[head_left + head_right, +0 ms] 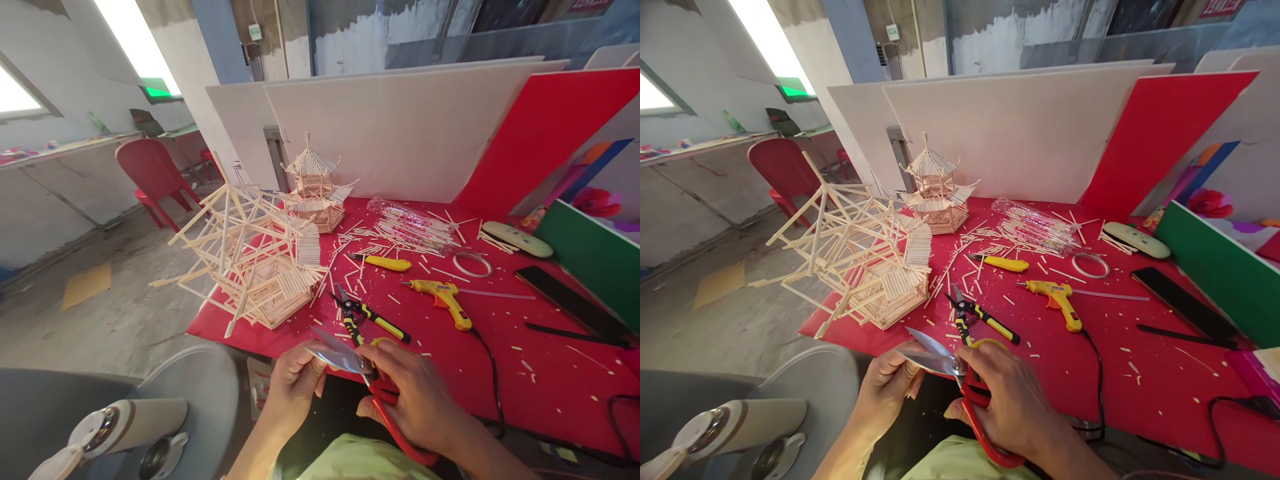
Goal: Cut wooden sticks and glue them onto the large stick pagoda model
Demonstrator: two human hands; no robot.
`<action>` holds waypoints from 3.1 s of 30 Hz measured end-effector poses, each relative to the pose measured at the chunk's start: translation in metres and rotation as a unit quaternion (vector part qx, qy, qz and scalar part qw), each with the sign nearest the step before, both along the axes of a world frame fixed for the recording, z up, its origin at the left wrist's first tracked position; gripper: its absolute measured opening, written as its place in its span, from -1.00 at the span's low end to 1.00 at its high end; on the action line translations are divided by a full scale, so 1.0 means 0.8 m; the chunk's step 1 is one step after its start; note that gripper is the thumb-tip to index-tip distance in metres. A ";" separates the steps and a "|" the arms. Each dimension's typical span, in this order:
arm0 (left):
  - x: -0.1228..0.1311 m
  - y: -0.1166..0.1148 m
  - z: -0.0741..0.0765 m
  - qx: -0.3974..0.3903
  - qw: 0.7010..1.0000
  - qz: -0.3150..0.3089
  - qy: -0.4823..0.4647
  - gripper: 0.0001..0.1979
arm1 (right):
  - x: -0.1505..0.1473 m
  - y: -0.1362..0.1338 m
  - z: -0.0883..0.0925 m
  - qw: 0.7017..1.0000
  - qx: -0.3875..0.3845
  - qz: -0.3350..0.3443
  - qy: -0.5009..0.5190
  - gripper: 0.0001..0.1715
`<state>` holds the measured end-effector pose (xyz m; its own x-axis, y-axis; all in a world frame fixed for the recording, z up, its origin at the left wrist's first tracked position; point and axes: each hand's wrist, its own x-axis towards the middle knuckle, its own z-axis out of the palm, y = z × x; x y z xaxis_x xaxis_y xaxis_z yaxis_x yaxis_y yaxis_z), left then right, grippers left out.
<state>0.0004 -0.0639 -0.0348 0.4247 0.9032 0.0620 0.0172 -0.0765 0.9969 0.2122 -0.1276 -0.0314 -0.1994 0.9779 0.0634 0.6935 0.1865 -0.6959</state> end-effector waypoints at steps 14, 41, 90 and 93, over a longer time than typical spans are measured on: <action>-0.002 0.003 0.001 0.011 1.000 0.008 -0.015 -0.56 | -0.002 0.007 0.007 0.999 0.006 0.024 -0.039 -0.31; -0.002 0.006 -0.007 -0.113 0.990 0.014 -0.085 -0.65 | 0.003 0.013 0.007 0.998 0.017 0.021 -0.053 -0.29; 0.009 0.010 0.003 -0.256 0.936 0.126 -0.206 -0.72 | 0.135 -0.052 -0.069 0.915 -0.016 -0.201 -0.350 -0.42; 0.009 0.009 0.003 -0.249 0.939 0.135 -0.197 -0.71 | 0.140 -0.057 -0.071 0.917 -0.022 -0.181 -0.355 -0.43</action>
